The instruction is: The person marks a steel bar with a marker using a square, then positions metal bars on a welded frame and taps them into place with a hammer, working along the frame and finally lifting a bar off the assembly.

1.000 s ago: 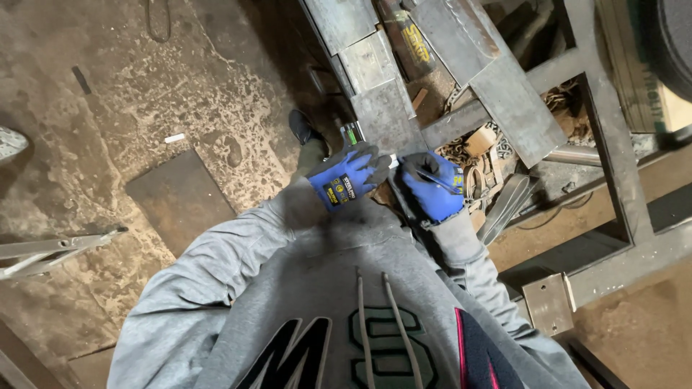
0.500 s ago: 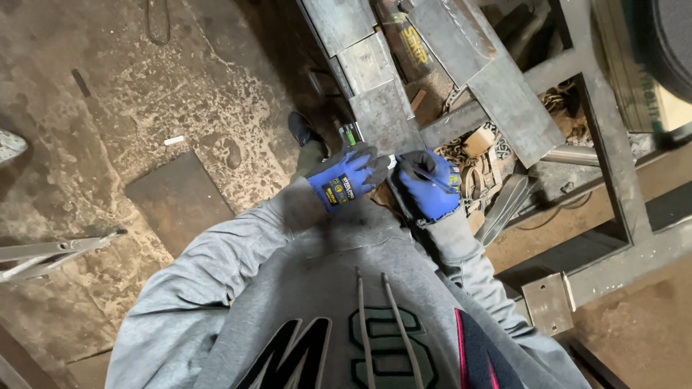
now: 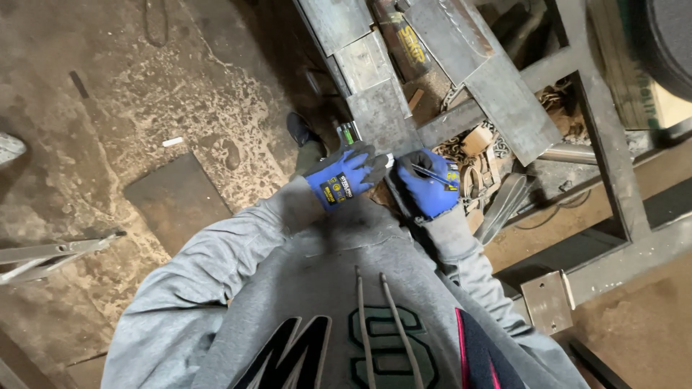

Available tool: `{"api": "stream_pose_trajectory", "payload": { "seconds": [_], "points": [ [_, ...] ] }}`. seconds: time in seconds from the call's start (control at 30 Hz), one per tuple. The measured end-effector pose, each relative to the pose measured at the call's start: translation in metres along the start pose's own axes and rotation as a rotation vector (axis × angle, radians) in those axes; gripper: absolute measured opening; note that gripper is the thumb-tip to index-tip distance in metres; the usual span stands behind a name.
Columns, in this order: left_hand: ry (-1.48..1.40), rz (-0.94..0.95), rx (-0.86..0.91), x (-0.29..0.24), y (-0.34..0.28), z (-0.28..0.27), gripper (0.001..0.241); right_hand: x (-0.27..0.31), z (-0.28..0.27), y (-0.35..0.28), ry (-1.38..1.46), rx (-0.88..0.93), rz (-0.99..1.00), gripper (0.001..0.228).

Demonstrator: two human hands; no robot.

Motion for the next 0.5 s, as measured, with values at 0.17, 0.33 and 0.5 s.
{"api": "stream_pose_trajectory", "payload": {
  "seconds": [0.17,0.33,0.5],
  "points": [
    [-0.056,0.196,0.292,-0.001,-0.002,-0.011,0.041,0.003,-0.006,-0.016,0.044,-0.204,-0.008,0.027],
    [-0.088,0.134,0.062,0.002,-0.01,-0.019,0.034,-0.004,-0.005,-0.006,0.398,-0.288,0.017,0.049],
    [-0.694,-0.463,-0.157,0.017,-0.057,0.024,0.044,0.063,-0.015,0.007,-0.628,-0.057,-0.613,0.035]
  ]
}}
Point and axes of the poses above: each hand's wrist, its own y-axis towards the middle knuckle, its own z-axis out of the palm, x = y × z, the point moved 4 cm from there along y, towards the middle knuckle, and after that the axes turned 15 degrees about -z, right-handed, at the moved point
